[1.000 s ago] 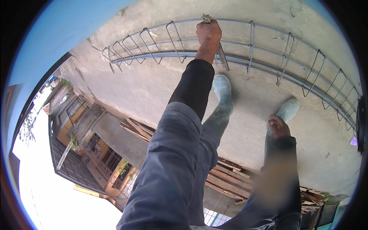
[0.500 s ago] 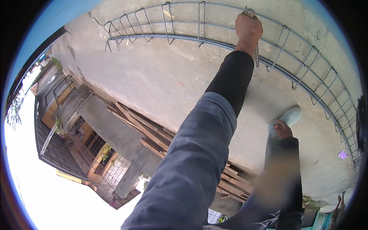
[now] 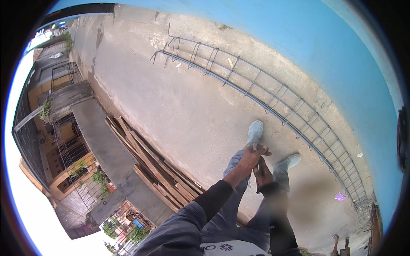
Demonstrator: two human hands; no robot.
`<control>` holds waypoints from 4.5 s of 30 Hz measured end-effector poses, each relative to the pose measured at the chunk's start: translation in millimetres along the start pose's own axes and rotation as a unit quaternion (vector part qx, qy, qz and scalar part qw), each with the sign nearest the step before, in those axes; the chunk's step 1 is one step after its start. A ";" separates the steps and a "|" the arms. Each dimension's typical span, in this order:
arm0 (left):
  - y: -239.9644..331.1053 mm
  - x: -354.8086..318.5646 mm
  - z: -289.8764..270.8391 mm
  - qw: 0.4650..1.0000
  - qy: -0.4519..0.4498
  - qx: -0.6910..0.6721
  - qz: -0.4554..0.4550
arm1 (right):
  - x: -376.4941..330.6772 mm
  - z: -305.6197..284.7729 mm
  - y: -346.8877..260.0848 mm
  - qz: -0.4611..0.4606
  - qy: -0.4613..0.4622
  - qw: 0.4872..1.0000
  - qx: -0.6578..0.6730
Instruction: The person ties a long rebar cage on a concrete floor using wire and pliers. They move along the cage, securing intersections with wire ties, and occasionally adjust the cage position. Another person is visible nearby at times.
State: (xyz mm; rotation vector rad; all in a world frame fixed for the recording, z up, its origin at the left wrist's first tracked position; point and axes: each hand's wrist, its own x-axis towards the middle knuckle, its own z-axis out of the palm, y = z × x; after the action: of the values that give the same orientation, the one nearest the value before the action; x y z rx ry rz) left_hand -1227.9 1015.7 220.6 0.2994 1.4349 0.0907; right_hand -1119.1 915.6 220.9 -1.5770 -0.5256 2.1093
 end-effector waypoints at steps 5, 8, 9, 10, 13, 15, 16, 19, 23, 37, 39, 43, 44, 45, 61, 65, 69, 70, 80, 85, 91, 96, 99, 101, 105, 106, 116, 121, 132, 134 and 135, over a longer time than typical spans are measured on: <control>36.8 -107.3 -34.5 0.992 0.000 0.072 0.105 | -69.0 33.8 -63.4 0.032 -0.051 0.997 -0.039; 24.9 -151.4 -68.1 0.956 0.064 0.228 0.174 | -106.5 37.2 -88.9 0.155 -0.126 0.970 0.138; 12.6 -159.9 -81.3 0.914 0.132 0.336 0.183 | -117.5 37.4 -93.0 0.146 -0.141 0.963 0.176; 5.4 -174.0 -90.9 0.921 0.139 0.325 0.164 | -126.8 35.2 -96.1 0.134 -0.156 0.955 0.214; -17.9 -229.4 -118.3 0.938 0.164 0.290 0.098 | -150.4 21.8 -88.3 0.136 -0.095 0.974 0.156; -58.7 -263.5 -142.2 0.928 0.211 0.304 0.048 | -159.1 1.3 -62.8 0.149 -0.050 0.985 0.076; -75.5 -276.7 -147.7 0.931 0.217 0.291 0.043 | -159.2 -16.2 -57.4 0.162 -0.033 0.986 0.006; -123.7 -292.7 -148.9 0.950 0.205 0.235 0.031 | -179.3 -84.3 -26.4 0.155 0.080 0.976 -0.129; -202.6 -317.3 -166.6 0.950 0.157 0.269 -0.034 | -236.3 -109.7 -70.9 0.183 0.128 0.900 -0.375; -41.8 -328.3 -349.8 0.965 0.182 0.158 0.107 | -317.7 16.8 50.3 0.067 0.411 0.908 0.053; -20.5 -326.0 -392.3 0.959 0.210 0.167 0.093 | -310.6 62.8 61.4 0.074 0.400 0.905 0.122; 4.5 -322.9 -434.6 0.953 0.248 0.126 0.117 | -307.6 119.8 68.9 0.011 0.370 0.900 0.230; 5.2 -319.1 -438.0 0.956 0.242 0.125 0.109 | -305.1 128.2 67.4 0.015 0.361 0.904 0.231; 2.8 -315.8 -440.4 0.958 0.238 0.123 0.100 | -309.5 137.2 67.6 -0.068 0.347 0.910 0.216; -13.4 -303.6 -373.4 0.952 0.166 0.244 0.082 | -258.5 90.6 80.1 -0.088 0.399 0.913 -0.012; -13.5 -309.9 -373.7 0.952 0.187 0.230 0.081 | -262.6 87.6 43.9 0.003 0.373 0.928 -0.007; -24.8 -305.4 -362.3 0.952 0.178 0.232 0.090 | -258.3 78.8 56.8 -0.047 0.384 0.920 -0.063; -27.5 -306.8 -359.7 0.951 0.169 0.237 0.100 | -257.1 77.1 57.1 -0.055 0.385 0.915 -0.110; -29.0 -319.2 -340.0 0.949 0.170 0.246 0.097 | -256.4 62.4 27.1 0.016 0.367 0.888 -0.278; -26.3 -315.4 -322.8 0.948 0.166 0.253 0.100 | -257.2 49.2 51.9 -0.014 0.384 0.899 -0.210; -30.8 -315.6 -313.6 0.950 0.175 0.239 0.098 | -254.6 36.9 53.1 -0.057 0.374 0.901 -0.211; -33.7 -326.0 -320.9 0.965 0.169 0.190 0.072 | -256.1 45.0 53.0 -0.295 0.285 0.895 0.174; -27.2 -318.6 -332.5 0.966 0.154 0.189 0.083 | -241.9 34.2 67.8 -0.071 0.329 0.938 0.082; -27.2 -329.6 -354.9 0.967 0.181 0.161 0.074 | -231.1 45.5 60.4 -0.043 0.262 0.928 0.260; -38.1 -330.6 -402.7 0.974 0.178 0.119 0.075 | -212.9 66.2 59.6 -0.044 0.260 0.948 0.175; -40.4 -330.7 -416.5 0.975 0.176 0.116 0.074 | -212.8 75.4 55.2 -0.045 0.260 0.950 0.168; -9.7 -341.4 -599.0 0.971 0.208 0.091 0.076 | -133.7 206.7 19.0 0.081 0.230 0.947 0.208; 9.8 -365.1 -687.4 0.961 0.267 0.055 0.051 | -103.0 298.5 -21.3 0.073 0.191 0.966 0.156; 53.1 -345.7 -620.6 0.960 0.166 0.221 0.052 | -81.6 293.9 -65.2 -0.117 0.227 0.960 0.110; 32.1 -313.8 -636.9 0.934 0.075 0.319 0.142 | -78.8 277.5 -59.3 -0.171 0.290 0.935 -0.107; 31.0 -303.2 -650.8 0.929 0.081 0.333 0.142 | -71.3 282.4 -80.3 -0.111 0.290 0.937 -0.159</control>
State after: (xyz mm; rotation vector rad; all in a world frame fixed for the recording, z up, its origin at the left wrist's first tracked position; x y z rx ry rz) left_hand -1906.4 1069.3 451.3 1.0818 1.5452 -0.1480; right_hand -1363.0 932.2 398.4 -2.0914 -0.8079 1.3412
